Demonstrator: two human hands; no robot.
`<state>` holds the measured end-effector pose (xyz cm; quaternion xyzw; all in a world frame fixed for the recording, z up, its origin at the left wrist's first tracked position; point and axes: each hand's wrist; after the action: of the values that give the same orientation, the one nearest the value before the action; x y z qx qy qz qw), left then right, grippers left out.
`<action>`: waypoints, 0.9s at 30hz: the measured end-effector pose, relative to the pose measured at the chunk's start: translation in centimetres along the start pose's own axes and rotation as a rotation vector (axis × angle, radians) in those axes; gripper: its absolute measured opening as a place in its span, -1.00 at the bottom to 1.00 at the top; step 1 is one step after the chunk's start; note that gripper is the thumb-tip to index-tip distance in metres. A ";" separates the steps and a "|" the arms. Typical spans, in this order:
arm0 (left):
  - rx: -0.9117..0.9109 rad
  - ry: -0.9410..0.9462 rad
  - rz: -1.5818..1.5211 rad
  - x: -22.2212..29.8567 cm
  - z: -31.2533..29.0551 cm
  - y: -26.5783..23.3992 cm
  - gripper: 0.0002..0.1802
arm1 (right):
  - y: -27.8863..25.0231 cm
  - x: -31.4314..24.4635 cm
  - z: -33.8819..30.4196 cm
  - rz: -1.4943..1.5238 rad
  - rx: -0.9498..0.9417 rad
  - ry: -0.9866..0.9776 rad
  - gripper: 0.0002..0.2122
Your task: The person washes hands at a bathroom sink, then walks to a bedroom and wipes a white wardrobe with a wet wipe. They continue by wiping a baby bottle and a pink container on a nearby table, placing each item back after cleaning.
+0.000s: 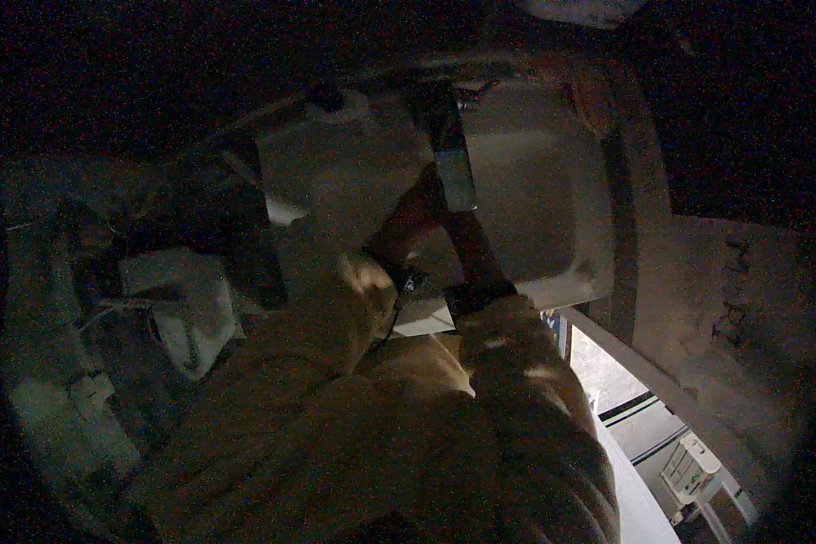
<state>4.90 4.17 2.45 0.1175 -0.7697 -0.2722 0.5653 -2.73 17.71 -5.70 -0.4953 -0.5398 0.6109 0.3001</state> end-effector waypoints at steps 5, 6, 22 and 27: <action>-0.036 0.229 0.571 -0.9 2.5 3.4 -0.49 | -7.7 -0.9 -6.0 0.795 0.223 0.814 -0.58; -0.021 0.240 0.597 -0.9 2.6 3.5 -0.49 | -9.3 -1.4 -7.0 0.887 0.231 0.826 -0.54; 0.115 -0.140 -0.269 -1.2 -2.2 -0.1 -0.39 | -6.6 -0.3 -8.0 0.814 0.069 0.276 -0.43; -0.283 0.169 0.169 0.7 -0.5 1.3 -0.46 | -5.4 -1.1 -10.2 0.869 -0.023 0.297 -0.40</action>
<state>5.31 4.75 3.88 -0.0061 -0.6807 -0.3186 0.6596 6.24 21.71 0.52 -0.7612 -0.2398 0.5965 0.0845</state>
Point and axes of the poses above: each hand's wrist, its own z-axis towards the middle knuckle, its own y-axis out of the palm, x = y × z, and after that the axes turned 8 degrees about -z, right-handed
